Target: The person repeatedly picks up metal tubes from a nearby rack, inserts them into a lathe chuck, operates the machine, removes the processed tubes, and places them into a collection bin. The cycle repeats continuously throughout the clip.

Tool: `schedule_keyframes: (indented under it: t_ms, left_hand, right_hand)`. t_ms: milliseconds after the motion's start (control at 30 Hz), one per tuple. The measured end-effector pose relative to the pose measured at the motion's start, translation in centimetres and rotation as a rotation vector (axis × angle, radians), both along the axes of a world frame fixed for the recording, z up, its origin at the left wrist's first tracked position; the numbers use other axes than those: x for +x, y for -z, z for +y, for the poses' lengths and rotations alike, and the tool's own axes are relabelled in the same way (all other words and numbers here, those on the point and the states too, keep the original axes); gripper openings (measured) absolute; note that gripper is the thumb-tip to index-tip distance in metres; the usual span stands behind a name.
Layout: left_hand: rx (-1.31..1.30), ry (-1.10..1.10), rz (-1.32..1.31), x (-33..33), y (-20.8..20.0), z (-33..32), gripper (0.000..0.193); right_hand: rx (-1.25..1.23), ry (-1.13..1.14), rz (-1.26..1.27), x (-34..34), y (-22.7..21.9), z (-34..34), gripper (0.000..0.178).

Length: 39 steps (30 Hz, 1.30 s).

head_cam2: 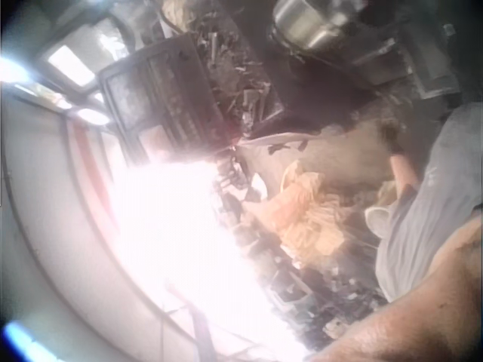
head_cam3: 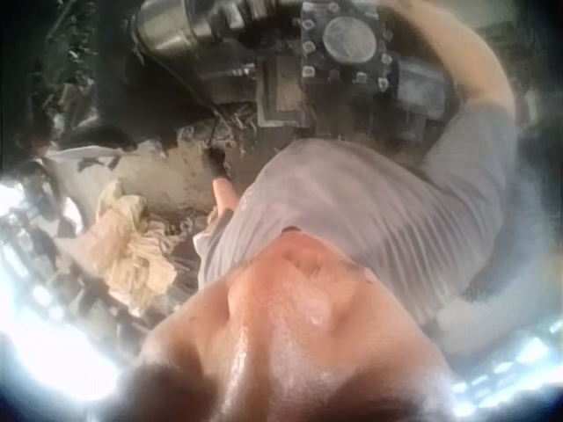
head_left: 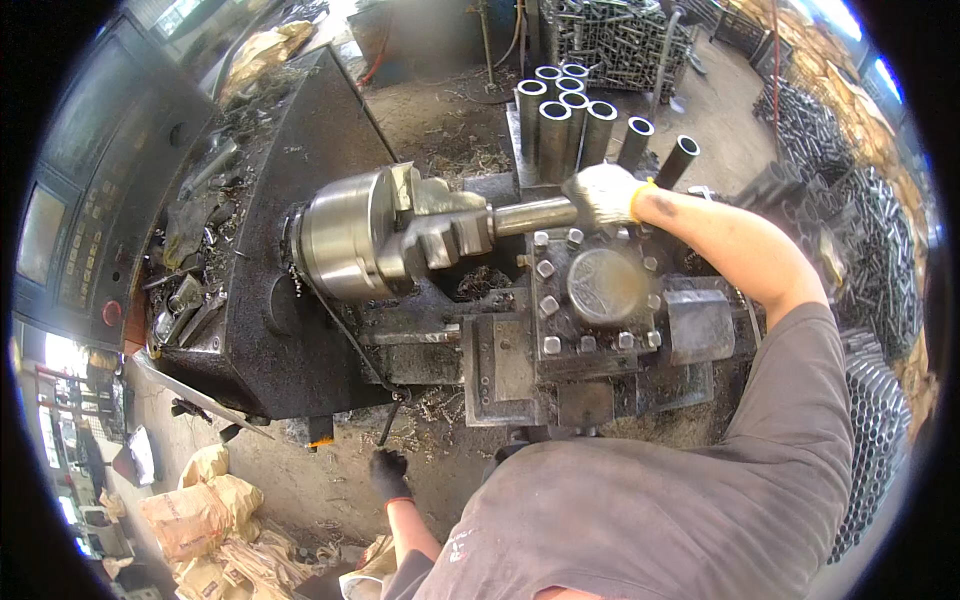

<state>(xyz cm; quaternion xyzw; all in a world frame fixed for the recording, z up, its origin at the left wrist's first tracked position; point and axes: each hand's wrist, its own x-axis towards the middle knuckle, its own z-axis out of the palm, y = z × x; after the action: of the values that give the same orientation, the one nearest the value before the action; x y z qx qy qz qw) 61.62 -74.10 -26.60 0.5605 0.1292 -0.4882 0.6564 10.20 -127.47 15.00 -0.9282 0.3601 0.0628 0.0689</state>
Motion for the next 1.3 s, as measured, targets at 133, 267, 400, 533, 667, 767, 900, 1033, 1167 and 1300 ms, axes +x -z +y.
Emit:
schedule_keyframes:
  t_ms: [133,267,400,533,667,767,900,1033,1167,1300]
  left_hand:
    - [-0.048,-0.360,-0.302,0.6,-9.3,-0.5,0.054]
    - [-0.104,-0.341,-0.341,1.3,-17.5,-3.3,0.053]
    - [-0.032,-0.281,-0.041,3.2,-20.9,-3.6,0.045]
    - [0.003,-0.201,-0.128,5.1,-18.9,-2.9,0.037]
    - [0.003,-0.189,-0.478,4.9,-16.9,-3.2,0.040]
    - [0.177,-0.146,-0.569,2.9,-19.7,-3.9,0.045]
    - [0.687,-0.316,-1.668,-1.3,-30.3,-6.6,0.041]
    - [0.183,-0.470,-2.573,-0.9,-45.3,-15.1,0.024]
    - [0.583,0.015,-2.276,5.0,-54.7,-26.0,0.063]
    - [0.873,0.276,-2.001,11.1,-59.4,-32.4,0.085]
  right_hand:
    - [0.247,-0.062,-0.116,-0.3,4.1,-1.3,0.045]
    - [0.636,0.062,-0.108,6.0,2.3,-2.5,0.077]
    - [1.106,0.211,-0.273,13.3,-1.3,-3.2,0.075]
    - [0.909,0.139,-0.156,8.5,0.8,-5.4,0.078]
    - [0.048,-0.181,0.270,-2.6,8.5,-5.4,0.019]
    - [-0.134,-0.197,0.196,-6.2,9.0,-4.1,0.018]
    - [-0.081,0.306,-0.005,-9.7,2.6,2.7,0.043]
    - [-0.105,0.616,-0.393,-12.1,-1.3,8.8,0.049]
    - [-0.178,0.893,-0.801,-14.3,-2.6,11.5,0.027]
    - [-0.255,0.649,-0.989,-14.3,-6.0,17.2,0.017]
